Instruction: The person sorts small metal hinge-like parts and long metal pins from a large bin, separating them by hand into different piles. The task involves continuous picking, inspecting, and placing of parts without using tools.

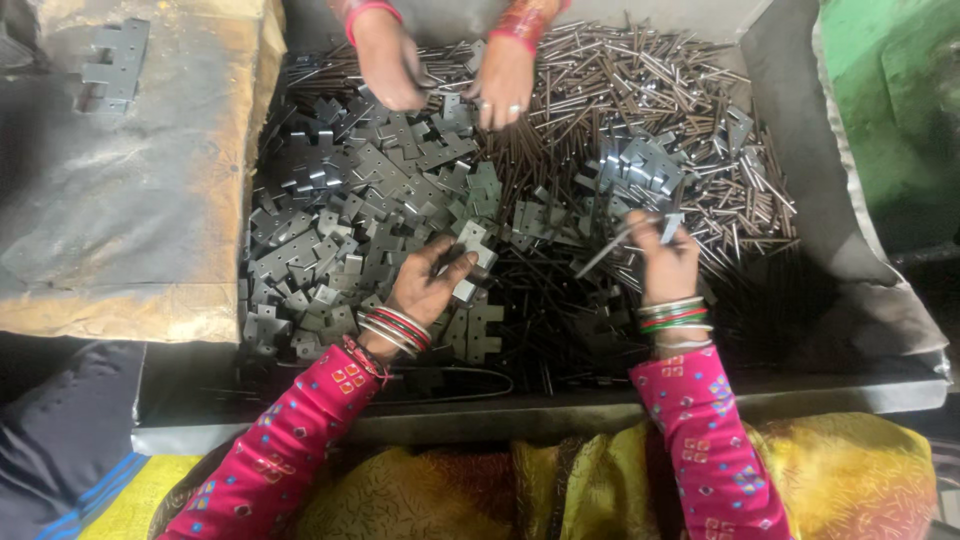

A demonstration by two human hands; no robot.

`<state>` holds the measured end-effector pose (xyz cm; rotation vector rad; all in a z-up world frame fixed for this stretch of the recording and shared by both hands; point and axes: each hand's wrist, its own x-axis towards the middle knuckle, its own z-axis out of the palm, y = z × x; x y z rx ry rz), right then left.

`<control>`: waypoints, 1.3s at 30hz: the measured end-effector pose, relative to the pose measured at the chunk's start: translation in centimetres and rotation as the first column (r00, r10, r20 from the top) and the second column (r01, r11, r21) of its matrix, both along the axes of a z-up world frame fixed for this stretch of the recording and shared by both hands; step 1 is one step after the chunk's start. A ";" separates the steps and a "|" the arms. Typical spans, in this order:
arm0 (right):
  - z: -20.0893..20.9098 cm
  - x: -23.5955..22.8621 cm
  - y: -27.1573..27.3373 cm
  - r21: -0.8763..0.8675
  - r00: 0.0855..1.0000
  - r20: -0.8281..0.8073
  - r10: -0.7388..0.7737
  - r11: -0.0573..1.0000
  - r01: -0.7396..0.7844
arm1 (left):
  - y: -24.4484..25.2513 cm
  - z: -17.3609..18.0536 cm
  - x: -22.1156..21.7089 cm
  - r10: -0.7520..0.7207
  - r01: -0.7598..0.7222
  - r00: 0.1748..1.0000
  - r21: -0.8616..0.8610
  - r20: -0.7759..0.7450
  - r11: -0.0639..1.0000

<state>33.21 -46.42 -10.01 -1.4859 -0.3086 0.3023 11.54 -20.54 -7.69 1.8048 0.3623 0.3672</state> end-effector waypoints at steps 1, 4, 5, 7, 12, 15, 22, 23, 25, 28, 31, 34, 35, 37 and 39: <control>0.5 0.1 -1.1 0.165 0.975 -0.215 0.045 0.986 -0.009 | -0.3 0.0 0.1 0.008 -0.007 1.000 -0.008 0.017 1.000; 1.0 -0.6 -1.6 0.400 0.813 -0.448 0.372 0.897 -0.189 | -1.4 0.2 0.4 -0.002 0.005 1.000 -0.103 0.030 0.995; 0.9 -1.3 -1.3 0.444 0.742 -0.460 0.487 0.850 -0.283 | -2.1 0.2 0.3 -0.035 0.035 0.999 -0.186 0.003 0.982; 0.3 -3.3 0.6 0.195 0.703 -0.590 0.397 0.915 -0.353 | -3.7 0.0 0.0 -0.080 0.069 0.996 -0.212 -0.045 0.975; -1.9 -11.0 5.5 0.090 0.879 -0.240 0.411 0.911 -0.402 | -7.3 -1.4 -1.4 -0.045 0.049 0.999 0.284 -0.023 0.958; -1.4 -9.7 3.3 -0.298 0.855 0.129 0.502 0.842 -0.450 | -5.9 -1.6 -1.3 0.129 -0.140 0.990 0.261 0.061 0.955; -2.9 -1.6 -4.6 -0.942 0.823 0.151 0.548 0.333 -0.049 | -0.6 4.1 -1.2 0.238 -0.228 0.969 0.619 0.068 0.751; -4.0 -0.9 -5.2 -0.929 0.789 0.189 0.584 0.368 -0.050 | 0.4 5.1 -1.6 0.267 -0.232 0.962 0.705 0.063 0.671; -6.2 0.3 -6.2 -0.898 0.720 0.267 0.640 0.436 -0.054 | 3.0 6.7 -2.5 0.359 -0.263 0.929 0.840 0.088 0.475; -8.4 1.4 -7.2 -0.912 0.736 0.224 0.639 0.403 -0.073 | 9.0 8.3 -4.6 0.557 -0.312 0.819 0.922 0.138 0.230; -8.5 1.3 -7.5 -0.892 0.769 0.177 0.614 0.430 -0.137 | 15.6 9.0 -7.5 0.786 -0.177 0.617 0.981 0.043 0.086; -7.0 0.1 -6.5 -0.900 0.744 0.232 0.626 0.428 -0.080 | 19.3 8.9 -10.8 0.855 -0.203 0.500 0.979 0.135 -0.036; -6.1 -0.5 -6.1 -0.868 0.763 0.243 0.599 0.485 -0.104 | 19.7 8.8 -11.2 0.858 -0.201 0.478 0.975 0.185 -0.098; -4.1 -1.5 -5.6 -0.793 0.800 0.258 0.542 0.592 -0.145 | 19.6 8.5 -11.1 0.791 -0.259 0.488 0.927 0.369 -0.273; -2.4 -2.1 -4.8 -0.654 0.841 0.245 0.483 0.723 -0.224 | 18.0 8.2 -9.8 0.697 -0.310 0.553 0.890 0.456 -0.336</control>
